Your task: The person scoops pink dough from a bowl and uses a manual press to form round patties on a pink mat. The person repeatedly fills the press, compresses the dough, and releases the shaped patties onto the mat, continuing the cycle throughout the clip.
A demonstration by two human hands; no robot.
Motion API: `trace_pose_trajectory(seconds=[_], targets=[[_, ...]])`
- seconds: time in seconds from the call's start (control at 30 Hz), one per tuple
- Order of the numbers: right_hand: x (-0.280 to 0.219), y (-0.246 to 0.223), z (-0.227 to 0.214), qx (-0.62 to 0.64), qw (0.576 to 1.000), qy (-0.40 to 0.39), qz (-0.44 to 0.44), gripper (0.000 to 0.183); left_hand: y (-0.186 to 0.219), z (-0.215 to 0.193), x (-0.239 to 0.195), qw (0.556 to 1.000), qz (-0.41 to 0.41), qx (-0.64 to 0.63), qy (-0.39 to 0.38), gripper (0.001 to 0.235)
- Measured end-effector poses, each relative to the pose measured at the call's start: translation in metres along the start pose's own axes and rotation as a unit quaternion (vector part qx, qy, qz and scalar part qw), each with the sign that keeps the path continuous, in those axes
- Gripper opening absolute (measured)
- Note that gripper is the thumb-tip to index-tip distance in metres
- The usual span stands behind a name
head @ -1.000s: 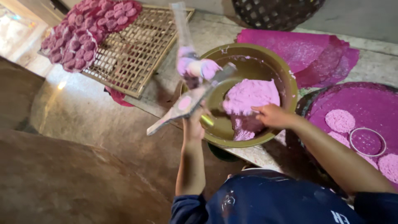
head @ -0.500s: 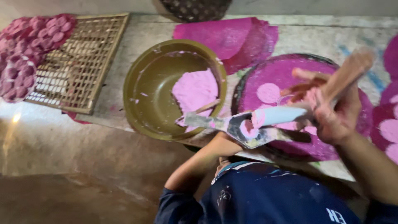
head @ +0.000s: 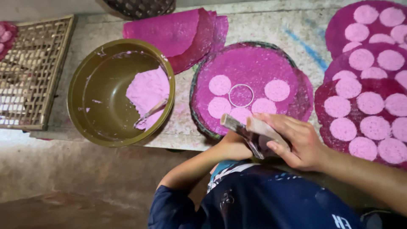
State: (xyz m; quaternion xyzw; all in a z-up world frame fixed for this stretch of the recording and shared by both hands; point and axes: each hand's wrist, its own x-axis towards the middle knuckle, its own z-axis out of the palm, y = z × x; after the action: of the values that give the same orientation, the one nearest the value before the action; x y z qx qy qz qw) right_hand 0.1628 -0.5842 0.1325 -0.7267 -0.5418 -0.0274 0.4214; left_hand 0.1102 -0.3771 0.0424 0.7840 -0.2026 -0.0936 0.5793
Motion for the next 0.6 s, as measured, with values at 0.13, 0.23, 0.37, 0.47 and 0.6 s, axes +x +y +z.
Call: trace_pose_trajectory(seconds=[0.13, 0.23, 0.37, 0.47, 0.6], targets=[[-0.038, 0.052, -0.028, 0.288, 0.944, -0.07, 0.142, 0.095, 0.004, -0.017, 0.022, 0.984, -0.079, -0.155, -0.049, 0.05], [-0.067, 0.124, -0.058, 0.366, 0.82, -0.317, 0.305, 0.09, 0.008, -0.043, 0.033, 0.985, -0.019, -0.174, 0.0, 0.068], [-0.103, 0.179, -0.064, 0.553, 0.709, -0.319, 0.3, 0.097, 0.004, -0.096, 0.067, 0.903, 0.244, -0.351, -0.042, 0.078], [-0.103, 0.18, -0.05, 0.294, 0.661, -0.295, 0.624, 0.088, -0.008, -0.1, 0.079, 0.732, 0.312, -0.605, -0.019, 0.076], [-0.068, 0.165, -0.042, 0.381, 0.635, -0.289, 0.606, 0.085, -0.051, -0.082, 0.091, 0.635, 0.283, -0.718, 0.051, 0.07]])
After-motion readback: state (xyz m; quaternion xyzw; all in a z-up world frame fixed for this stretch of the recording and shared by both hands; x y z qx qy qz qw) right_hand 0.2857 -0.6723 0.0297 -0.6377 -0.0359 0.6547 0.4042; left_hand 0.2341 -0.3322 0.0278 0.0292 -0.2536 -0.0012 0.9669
